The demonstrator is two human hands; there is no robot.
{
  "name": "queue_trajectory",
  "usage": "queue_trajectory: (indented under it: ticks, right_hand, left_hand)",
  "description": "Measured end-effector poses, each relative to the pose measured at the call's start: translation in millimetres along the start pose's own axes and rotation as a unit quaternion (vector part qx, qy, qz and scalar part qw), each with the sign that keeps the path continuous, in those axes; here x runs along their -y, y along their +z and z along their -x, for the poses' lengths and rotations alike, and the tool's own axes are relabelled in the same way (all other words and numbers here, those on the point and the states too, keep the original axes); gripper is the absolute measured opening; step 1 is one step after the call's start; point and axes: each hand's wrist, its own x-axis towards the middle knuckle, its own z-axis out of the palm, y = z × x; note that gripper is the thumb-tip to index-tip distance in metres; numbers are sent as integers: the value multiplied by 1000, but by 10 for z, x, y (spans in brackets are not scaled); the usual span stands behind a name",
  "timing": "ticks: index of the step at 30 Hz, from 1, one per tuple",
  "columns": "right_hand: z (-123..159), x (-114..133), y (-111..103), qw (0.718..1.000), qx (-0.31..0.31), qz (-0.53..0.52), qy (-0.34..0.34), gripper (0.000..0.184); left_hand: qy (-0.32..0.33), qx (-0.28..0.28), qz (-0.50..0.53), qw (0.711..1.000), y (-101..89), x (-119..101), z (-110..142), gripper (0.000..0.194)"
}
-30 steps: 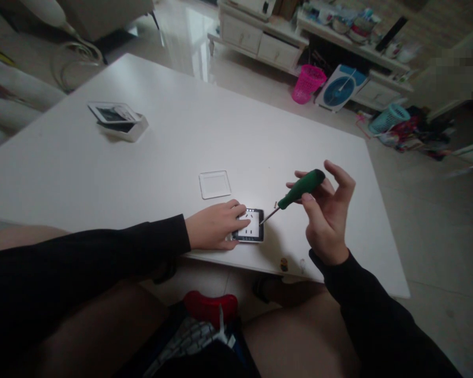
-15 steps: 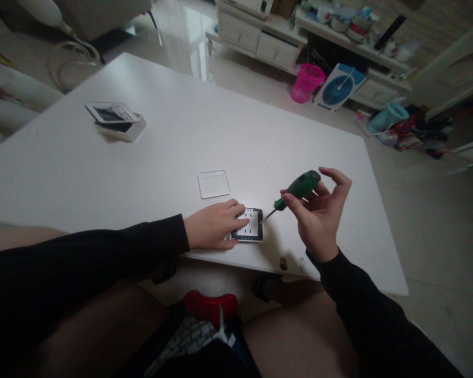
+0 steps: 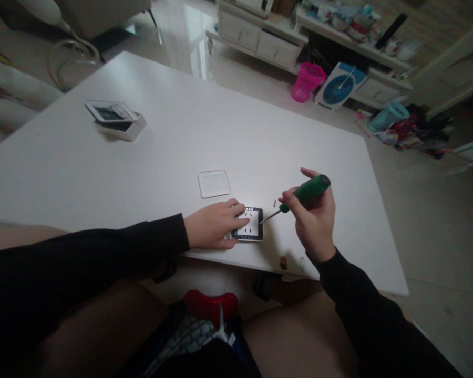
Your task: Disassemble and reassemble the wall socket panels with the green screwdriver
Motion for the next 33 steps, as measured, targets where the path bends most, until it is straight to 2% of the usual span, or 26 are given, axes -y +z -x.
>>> queue_trajectory:
  ticks: [3,9,16,21,27,30,31,33]
  right_hand:
    - [-24,-10,1,999,-18,-39,21,52]
    - [-26,5,-8,991,12,-121,51,26]
    - [-19,-12,25,996,-30,-71,52,43]
    - [-9,2,36,993,-5,-105,60,31]
    - [-65,95,-68,999,13,-47,22,23]
    - [-97,102,-116,992,97,75,30,15]
    - [-99,91,-120,980,148,130,32,12]
    - [-90,45,-107,937,255,235,34,13]
  left_hand:
    - [2,-3,3,1000,8,1,0,33]
    - [-1,-4,9,1000,6,-3,1,34]
    - [1,1,2,1000,-4,-2,5,34]
    - [2,-5,0,1000,-10,-8,1,34]
    - [2,-4,-2,1000,9,-1,7,35]
    - [2,-2,-3,1000,8,0,10,36]
    - [2,-3,-2,1000,6,-1,10,37]
    - [2,-4,-1,1000,4,-2,10,37]
